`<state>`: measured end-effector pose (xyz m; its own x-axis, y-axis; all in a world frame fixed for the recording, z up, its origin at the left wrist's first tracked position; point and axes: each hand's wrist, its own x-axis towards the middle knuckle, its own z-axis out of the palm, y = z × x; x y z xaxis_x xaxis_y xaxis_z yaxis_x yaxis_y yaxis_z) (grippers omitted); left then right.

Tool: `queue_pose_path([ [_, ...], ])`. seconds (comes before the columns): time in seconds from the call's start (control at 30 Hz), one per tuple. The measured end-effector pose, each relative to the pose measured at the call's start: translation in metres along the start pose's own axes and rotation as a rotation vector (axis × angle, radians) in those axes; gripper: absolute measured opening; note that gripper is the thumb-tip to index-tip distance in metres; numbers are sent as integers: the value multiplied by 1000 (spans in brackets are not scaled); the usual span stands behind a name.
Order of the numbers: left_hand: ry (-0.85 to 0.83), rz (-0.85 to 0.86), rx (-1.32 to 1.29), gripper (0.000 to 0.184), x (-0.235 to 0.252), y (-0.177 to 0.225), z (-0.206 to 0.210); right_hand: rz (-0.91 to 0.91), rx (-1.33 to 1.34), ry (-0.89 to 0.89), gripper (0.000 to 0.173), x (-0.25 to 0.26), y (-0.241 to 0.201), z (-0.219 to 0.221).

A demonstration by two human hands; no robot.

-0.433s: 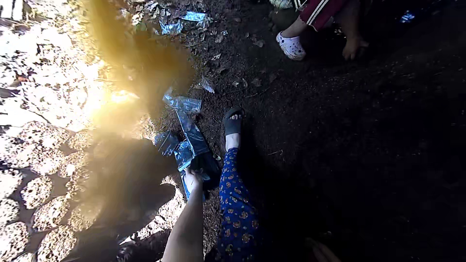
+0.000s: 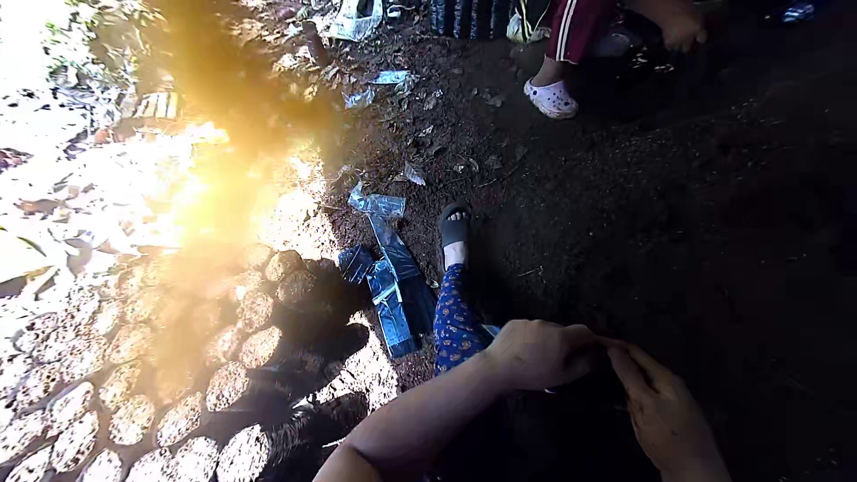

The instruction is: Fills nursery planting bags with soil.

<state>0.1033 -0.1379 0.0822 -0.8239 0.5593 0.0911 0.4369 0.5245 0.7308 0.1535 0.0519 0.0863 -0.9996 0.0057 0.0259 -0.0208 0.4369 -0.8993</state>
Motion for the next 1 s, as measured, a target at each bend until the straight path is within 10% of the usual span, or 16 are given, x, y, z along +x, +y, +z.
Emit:
queue_pose_path([
  [0.27, -427, -54, -103, 38, 28, 27, 42, 451, 281, 1, 23, -55, 35, -52],
  [0.47, -122, -256, 7, 50, 18, 33, 58, 510, 350, 285, 27, -51, 56, -36],
  [0.73, -411, -530, -735, 41, 14, 26, 89, 519, 757, -153, 30, -47, 70, -25],
  [1.0, -531, -339, 191, 24, 62, 16, 64, 686, 257, 180, 30, -35, 86, -44],
])
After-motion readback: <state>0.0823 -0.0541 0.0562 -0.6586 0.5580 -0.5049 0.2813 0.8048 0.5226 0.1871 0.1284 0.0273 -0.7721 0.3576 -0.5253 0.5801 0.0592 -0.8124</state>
